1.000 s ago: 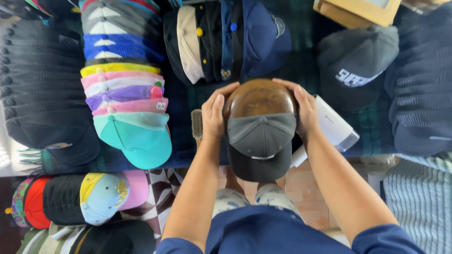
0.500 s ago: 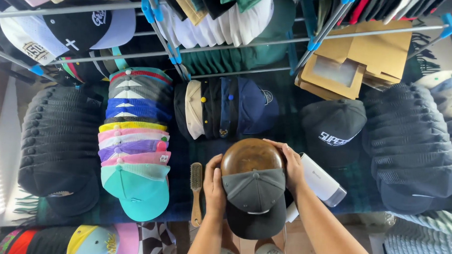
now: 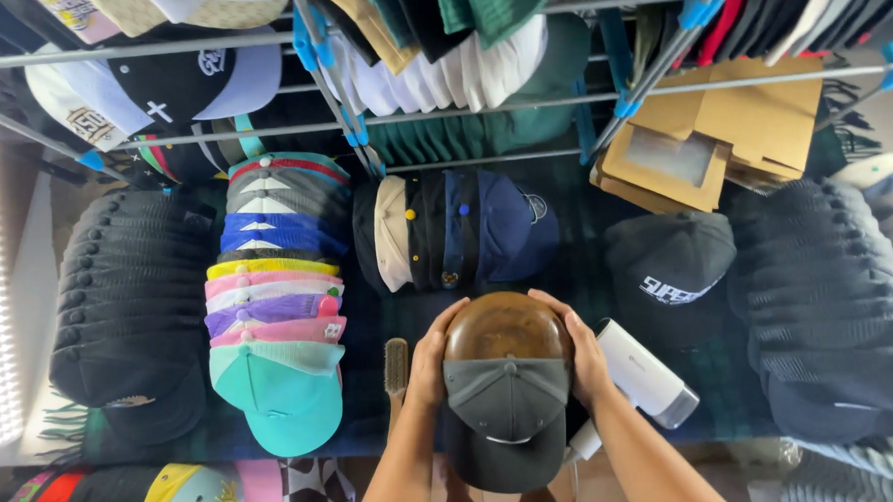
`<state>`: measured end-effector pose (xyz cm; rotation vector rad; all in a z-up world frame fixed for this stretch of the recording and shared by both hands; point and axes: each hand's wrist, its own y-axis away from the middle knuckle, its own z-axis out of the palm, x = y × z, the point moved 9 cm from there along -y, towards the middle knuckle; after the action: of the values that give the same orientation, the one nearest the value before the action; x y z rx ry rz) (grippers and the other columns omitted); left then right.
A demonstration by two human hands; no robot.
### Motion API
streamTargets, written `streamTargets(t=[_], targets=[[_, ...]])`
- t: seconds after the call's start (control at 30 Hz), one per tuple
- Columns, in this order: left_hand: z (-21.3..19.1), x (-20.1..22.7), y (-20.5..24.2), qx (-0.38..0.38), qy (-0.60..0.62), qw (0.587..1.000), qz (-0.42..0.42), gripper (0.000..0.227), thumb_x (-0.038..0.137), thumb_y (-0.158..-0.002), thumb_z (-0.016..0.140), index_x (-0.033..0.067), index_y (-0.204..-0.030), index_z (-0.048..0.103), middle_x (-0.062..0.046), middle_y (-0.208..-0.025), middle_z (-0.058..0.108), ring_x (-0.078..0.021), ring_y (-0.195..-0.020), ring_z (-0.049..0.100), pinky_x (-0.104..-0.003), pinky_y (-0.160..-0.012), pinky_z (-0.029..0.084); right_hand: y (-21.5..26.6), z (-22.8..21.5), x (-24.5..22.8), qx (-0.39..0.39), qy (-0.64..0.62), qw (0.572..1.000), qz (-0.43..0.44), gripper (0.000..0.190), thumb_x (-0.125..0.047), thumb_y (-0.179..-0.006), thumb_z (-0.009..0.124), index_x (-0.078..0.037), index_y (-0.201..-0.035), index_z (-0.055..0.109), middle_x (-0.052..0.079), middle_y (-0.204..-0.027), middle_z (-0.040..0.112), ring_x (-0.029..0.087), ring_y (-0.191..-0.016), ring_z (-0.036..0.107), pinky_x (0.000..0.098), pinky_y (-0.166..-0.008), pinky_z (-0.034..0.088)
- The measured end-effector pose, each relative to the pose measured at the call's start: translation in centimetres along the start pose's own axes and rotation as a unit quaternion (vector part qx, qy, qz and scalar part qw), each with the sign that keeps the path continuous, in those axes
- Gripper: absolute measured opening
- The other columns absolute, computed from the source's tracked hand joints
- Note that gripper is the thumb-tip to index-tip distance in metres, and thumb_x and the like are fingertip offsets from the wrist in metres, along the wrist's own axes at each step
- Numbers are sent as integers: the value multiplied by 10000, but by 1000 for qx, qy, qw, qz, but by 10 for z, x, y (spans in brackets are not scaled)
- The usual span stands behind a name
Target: Cleaning a baseball cap using a brush and hair dryer, then placing it on a head form for shaping.
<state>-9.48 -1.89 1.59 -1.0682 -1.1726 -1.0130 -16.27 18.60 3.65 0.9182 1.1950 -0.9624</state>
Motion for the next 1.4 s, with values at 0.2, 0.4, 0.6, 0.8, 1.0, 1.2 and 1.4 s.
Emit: streamTargets(t=[0.2, 0.4, 0.6, 0.8, 1.0, 1.2, 1.4], targets=[[5, 3, -5, -14, 9, 1000, -8, 740, 598, -1013, 287, 83, -1481, 540, -137, -1499, 562, -296, -1411, 471, -476, -1191, 291, -6, 1, -6, -23, -1, 1000, -21, 637, -452, -1063, 285, 14, -1317, 637, 241, -1386, 646, 340, -1317, 583, 503, -1157, 346], [3, 10, 15, -6, 10, 1000, -28, 727, 583, -1012, 292, 86, -1474, 555, -143, -1473, 588, -295, -1398, 492, -473, -1184, 312, 12, 5, 3, -17, -23, 1000, -5, 731, -541, -1047, 226, -2, -1319, 639, 229, -1382, 652, 329, -1310, 596, 482, -1146, 378], [-4, 8, 15, 24, -1, 999, -30, 658, 501, -1054, 253, 95, -1440, 599, -139, -1448, 612, -303, -1386, 507, -460, -1186, 325, 3, -2, 19, -33, -14, 999, 18, 756, -508, -1051, 156, 6, -1323, 638, 255, -1372, 652, 357, -1285, 613, 479, -1121, 415], [-2, 9, 17, 20, 6, 999, -31, 643, 484, -1059, 251, 92, -1436, 592, -140, -1445, 607, -310, -1394, 504, -468, -1196, 322, 2, -2, 26, -27, -36, 998, 41, 765, -543, -1054, 153, -14, -1349, 619, 214, -1387, 644, 306, -1278, 612, 456, -1121, 424], [-5, -8, 18, 9, -2, 999, -30, 625, 495, -1067, 268, 113, -1447, 585, -140, -1449, 601, -319, -1399, 491, -477, -1195, 320, 5, -2, 24, -10, -14, 998, 56, 750, -557, -1047, 197, -30, -1362, 627, 198, -1322, 679, 285, -1213, 651, 433, -1104, 441], [-6, -9, 23, 29, 13, 999, -13, 597, 472, -1080, 290, 103, -1419, 614, -152, -1428, 616, -316, -1382, 510, -470, -1193, 333, 4, -12, 36, -12, 23, 998, 51, 679, -498, -1069, 215, -56, -1370, 634, 185, -1249, 699, 282, -1177, 658, 404, -1120, 433], [-9, -26, 26, 50, 10, 999, -11, 567, 469, -1086, 328, 119, -1404, 641, -147, -1441, 607, -308, -1403, 492, -453, -1220, 306, -5, -30, 42, -1, 93, 996, -14, 560, -396, -1108, 294, -50, -1268, 703, 197, -1309, 669, 320, -1287, 589, 434, -1178, 363]])
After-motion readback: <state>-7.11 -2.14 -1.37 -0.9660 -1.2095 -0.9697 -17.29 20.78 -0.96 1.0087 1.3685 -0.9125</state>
